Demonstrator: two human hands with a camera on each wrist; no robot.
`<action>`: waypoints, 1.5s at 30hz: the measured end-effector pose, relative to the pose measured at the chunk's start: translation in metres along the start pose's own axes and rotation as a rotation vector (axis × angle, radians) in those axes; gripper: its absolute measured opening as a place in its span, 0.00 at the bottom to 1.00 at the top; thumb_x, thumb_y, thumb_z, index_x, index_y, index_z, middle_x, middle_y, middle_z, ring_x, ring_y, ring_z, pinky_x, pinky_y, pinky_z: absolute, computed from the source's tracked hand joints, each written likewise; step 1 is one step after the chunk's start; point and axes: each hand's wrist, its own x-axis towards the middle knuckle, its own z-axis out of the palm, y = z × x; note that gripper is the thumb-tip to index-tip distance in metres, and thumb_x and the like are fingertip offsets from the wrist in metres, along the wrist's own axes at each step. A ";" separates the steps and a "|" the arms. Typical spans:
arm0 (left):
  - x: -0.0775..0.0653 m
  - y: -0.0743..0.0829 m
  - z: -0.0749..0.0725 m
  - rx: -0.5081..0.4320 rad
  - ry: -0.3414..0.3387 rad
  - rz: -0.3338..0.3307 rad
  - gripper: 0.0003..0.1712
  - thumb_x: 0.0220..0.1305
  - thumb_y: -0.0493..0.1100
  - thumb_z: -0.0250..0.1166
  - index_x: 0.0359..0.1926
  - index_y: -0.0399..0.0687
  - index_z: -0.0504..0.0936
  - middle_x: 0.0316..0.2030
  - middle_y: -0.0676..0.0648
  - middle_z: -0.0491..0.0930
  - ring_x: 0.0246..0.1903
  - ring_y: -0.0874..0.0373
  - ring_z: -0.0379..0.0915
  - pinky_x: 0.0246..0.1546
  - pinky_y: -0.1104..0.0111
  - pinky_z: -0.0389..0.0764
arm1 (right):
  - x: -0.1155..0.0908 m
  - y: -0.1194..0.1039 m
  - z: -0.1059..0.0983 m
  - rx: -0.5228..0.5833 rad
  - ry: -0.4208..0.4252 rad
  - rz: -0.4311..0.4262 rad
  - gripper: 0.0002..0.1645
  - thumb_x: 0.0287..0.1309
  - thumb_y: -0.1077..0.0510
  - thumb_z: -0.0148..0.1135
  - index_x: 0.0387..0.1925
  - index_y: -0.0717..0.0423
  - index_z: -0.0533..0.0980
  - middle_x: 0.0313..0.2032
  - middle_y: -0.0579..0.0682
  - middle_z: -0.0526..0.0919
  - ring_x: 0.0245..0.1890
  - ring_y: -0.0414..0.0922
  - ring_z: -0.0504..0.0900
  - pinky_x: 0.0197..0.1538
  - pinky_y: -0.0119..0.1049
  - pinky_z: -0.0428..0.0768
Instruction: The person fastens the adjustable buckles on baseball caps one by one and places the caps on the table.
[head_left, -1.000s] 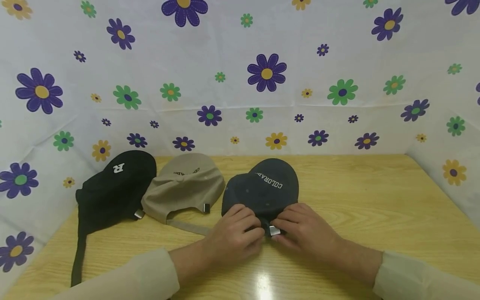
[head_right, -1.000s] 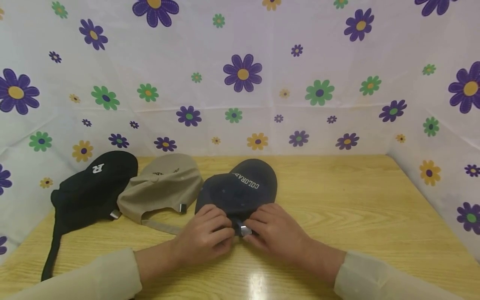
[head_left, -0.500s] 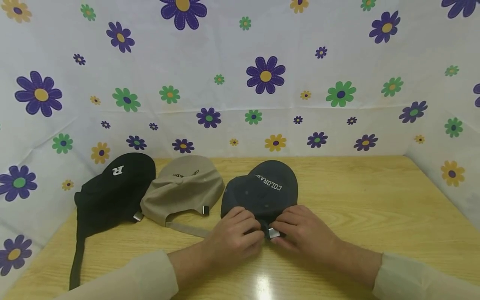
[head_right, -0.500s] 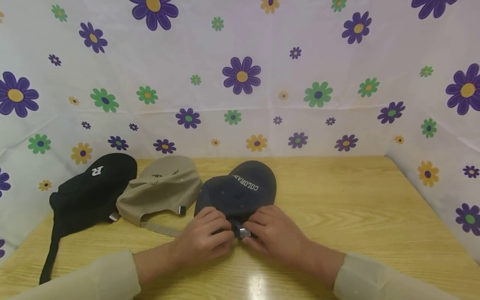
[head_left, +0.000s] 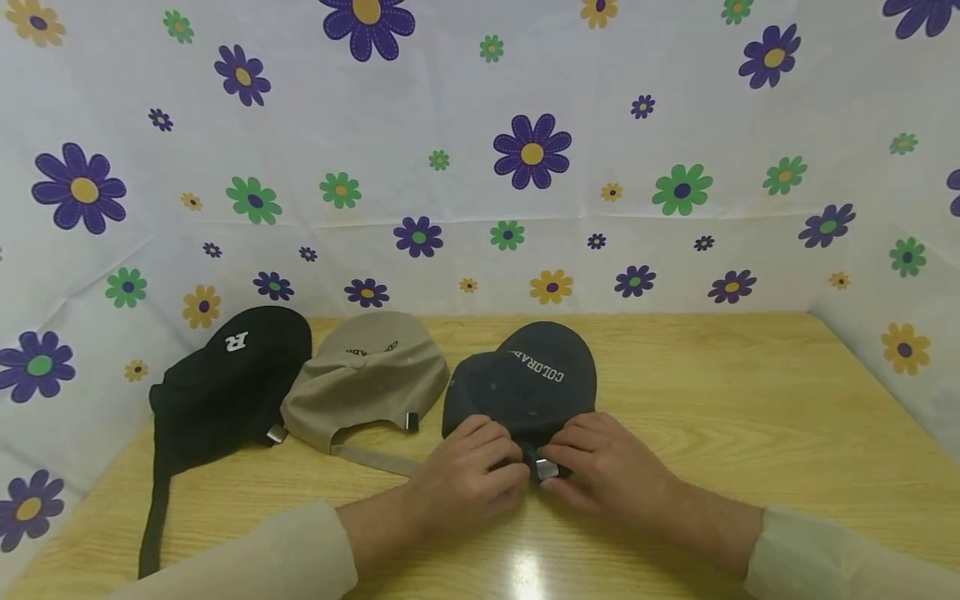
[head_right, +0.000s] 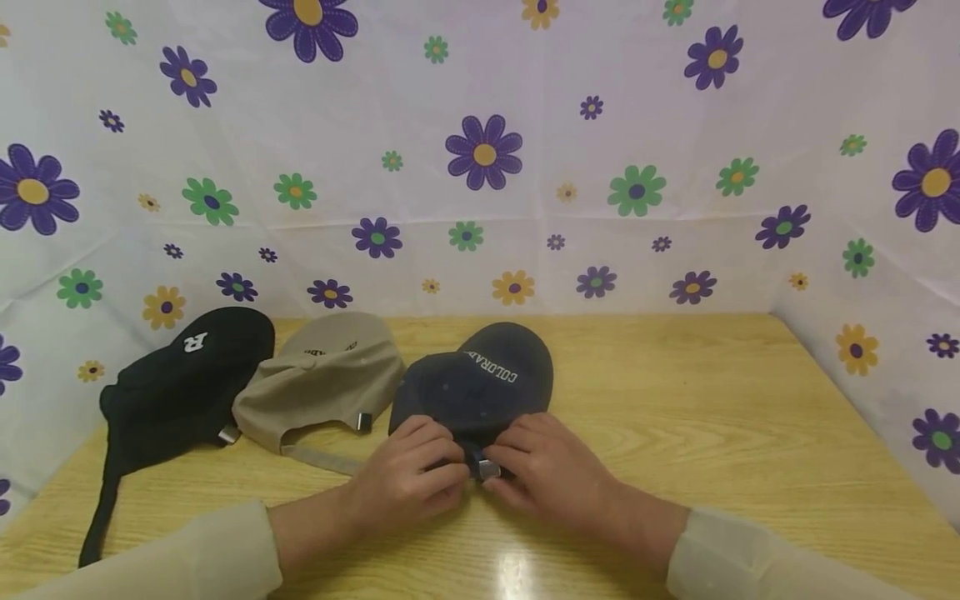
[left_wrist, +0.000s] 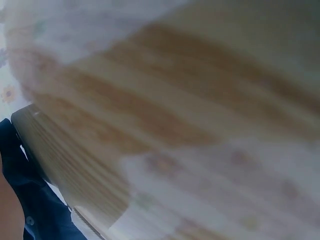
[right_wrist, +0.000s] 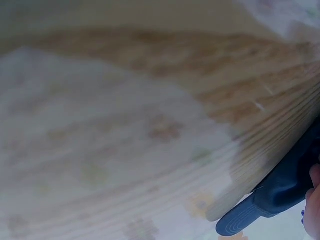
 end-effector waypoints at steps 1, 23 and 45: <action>0.000 0.000 0.000 0.004 0.002 0.001 0.05 0.59 0.38 0.63 0.28 0.53 0.83 0.31 0.54 0.79 0.33 0.58 0.75 0.44 0.65 0.75 | -0.001 0.000 0.000 0.000 -0.005 0.006 0.13 0.54 0.53 0.70 0.41 0.52 0.85 0.38 0.42 0.84 0.41 0.40 0.80 0.50 0.39 0.78; 0.000 -0.001 0.003 0.007 0.035 0.000 0.06 0.57 0.38 0.63 0.27 0.53 0.83 0.30 0.54 0.79 0.32 0.59 0.74 0.43 0.65 0.75 | 0.000 0.001 -0.001 -0.055 0.040 -0.012 0.13 0.47 0.52 0.76 0.37 0.49 0.85 0.34 0.40 0.85 0.39 0.39 0.80 0.49 0.37 0.76; 0.000 0.000 0.005 -0.011 0.044 0.040 0.06 0.57 0.38 0.62 0.26 0.52 0.81 0.30 0.54 0.80 0.33 0.59 0.76 0.43 0.65 0.76 | -0.001 0.000 0.002 -0.041 0.105 -0.075 0.13 0.46 0.50 0.77 0.35 0.47 0.86 0.32 0.38 0.87 0.36 0.40 0.79 0.46 0.37 0.76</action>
